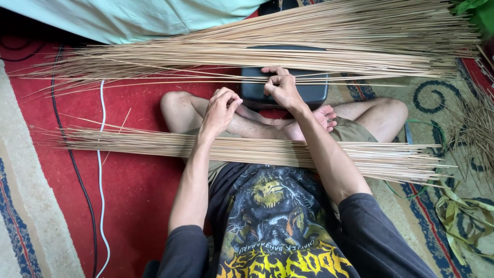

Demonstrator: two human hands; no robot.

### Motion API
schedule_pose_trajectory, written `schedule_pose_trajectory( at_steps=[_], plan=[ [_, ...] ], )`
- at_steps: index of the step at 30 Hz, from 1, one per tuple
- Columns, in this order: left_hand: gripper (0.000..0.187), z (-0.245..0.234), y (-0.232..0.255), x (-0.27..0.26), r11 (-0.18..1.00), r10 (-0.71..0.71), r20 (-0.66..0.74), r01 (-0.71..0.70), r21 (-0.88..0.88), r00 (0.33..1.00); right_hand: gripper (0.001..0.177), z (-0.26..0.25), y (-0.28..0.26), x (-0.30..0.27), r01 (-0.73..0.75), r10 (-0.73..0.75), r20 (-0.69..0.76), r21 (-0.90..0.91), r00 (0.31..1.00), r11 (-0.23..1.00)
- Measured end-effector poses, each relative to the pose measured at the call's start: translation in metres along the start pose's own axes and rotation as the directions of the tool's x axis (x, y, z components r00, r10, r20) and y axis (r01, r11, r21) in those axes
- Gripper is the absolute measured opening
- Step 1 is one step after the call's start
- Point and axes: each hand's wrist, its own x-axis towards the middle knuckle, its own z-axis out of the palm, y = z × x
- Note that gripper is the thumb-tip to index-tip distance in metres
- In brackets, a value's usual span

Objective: Gathering and aligning long thin wooden sticks into organized bundles while sitting on the floor.

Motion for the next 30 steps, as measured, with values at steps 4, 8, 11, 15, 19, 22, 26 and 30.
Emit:
schedule_pose_trajectory(
  at_steps=[4,8,11,15,19,22,26,30],
  plan=[
    [0.007,-0.016,0.013,-0.019,0.998,-0.061,0.070,0.061,-0.001,0.996,0.017,0.000,-0.002,0.000,-0.025,0.025,0.012,-0.035,1.000,0.999],
    [0.009,-0.025,0.013,-0.031,0.984,-0.178,0.075,0.179,-0.012,0.981,0.014,0.000,-0.004,-0.001,-0.044,0.045,0.016,-0.039,0.999,0.998],
    [0.011,-0.015,-0.023,-0.030,0.955,-0.294,-0.101,0.297,0.020,0.951,0.011,0.001,-0.003,-0.002,-0.032,0.033,0.018,-0.034,0.999,0.999],
    [0.009,0.015,-0.084,-0.011,0.852,-0.476,-0.411,0.524,0.005,0.778,0.015,0.003,0.007,0.001,0.009,-0.009,-0.005,-0.042,1.000,0.999],
    [0.005,0.038,-0.121,0.007,0.754,-0.625,-0.467,0.638,-0.154,0.626,0.017,0.001,-0.006,0.001,0.018,-0.019,-0.023,-0.065,1.000,0.998],
    [0.010,0.046,-0.131,0.006,0.633,-0.769,-0.422,0.663,-0.399,0.480,0.019,0.002,-0.011,-0.006,0.005,-0.006,-0.015,-0.074,1.000,0.997],
    [0.062,0.039,-0.117,0.008,0.494,-0.817,-0.245,0.415,-0.764,0.521,0.018,0.005,-0.013,-0.007,0.019,-0.022,-0.024,-0.090,0.999,0.996],
    [0.080,0.049,-0.147,0.000,0.440,-0.757,-0.256,0.180,-0.880,0.601,0.019,0.004,-0.011,-0.007,0.057,-0.060,-0.031,-0.096,0.998,0.994]
  ],
)
